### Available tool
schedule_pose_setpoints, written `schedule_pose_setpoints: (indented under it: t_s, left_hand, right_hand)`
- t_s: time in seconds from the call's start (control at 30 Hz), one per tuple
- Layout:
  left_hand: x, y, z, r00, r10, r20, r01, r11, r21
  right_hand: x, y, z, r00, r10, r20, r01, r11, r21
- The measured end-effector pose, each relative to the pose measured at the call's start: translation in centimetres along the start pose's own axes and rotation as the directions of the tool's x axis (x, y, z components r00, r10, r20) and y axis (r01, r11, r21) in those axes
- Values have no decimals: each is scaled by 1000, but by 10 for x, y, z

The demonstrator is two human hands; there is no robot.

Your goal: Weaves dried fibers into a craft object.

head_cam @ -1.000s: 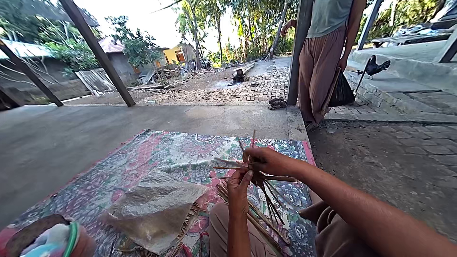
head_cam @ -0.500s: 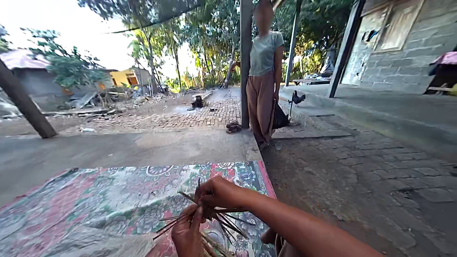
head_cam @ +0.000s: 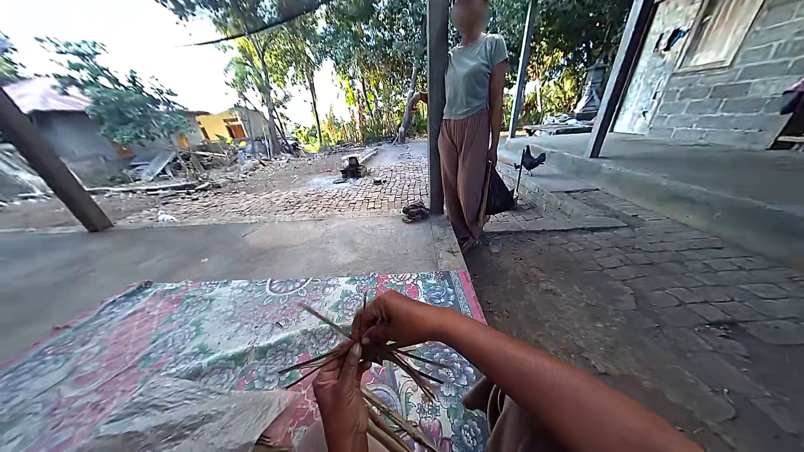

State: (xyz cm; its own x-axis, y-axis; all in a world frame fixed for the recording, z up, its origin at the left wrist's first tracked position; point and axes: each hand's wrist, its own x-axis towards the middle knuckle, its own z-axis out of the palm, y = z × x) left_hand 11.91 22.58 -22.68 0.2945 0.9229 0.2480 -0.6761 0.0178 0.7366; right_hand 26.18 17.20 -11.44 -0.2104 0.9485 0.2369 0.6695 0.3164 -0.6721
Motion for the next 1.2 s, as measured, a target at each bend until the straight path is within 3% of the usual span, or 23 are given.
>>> schedule_pose_setpoints:
  t_s: [0.2,0.47,0.77,0.93,1.03,1.2]
  left_hand:
    - [-1,8,9,1000,-2,31,3,999,-47]
    - [-4,10,11,995,-78,59,83,993,-85]
    - [-14,5,23,986,-129,104,139,985,-97]
    - [-13,-2,25,983,-177,46,182,968,-174]
    - [-13,1,27,993,-111,35,113,990,-84]
    - [-14,10,33,980,148,135,-176,959,222]
  right_hand:
    - [-3,-7,2,986,-70,-151,74,997,26]
    - [-11,-14,-13,1000,-9,-13,10,1000,6]
    - [-19,-10,-14,994,96,-57,-95,995,11]
    - [-20,-1,-16,986,155,-64,-153,987,39]
    - [-18,-2,-18,977,211,-27,-211,977,8]
    - [-21,-17,-21,963,268,-31,-269,962,-38]
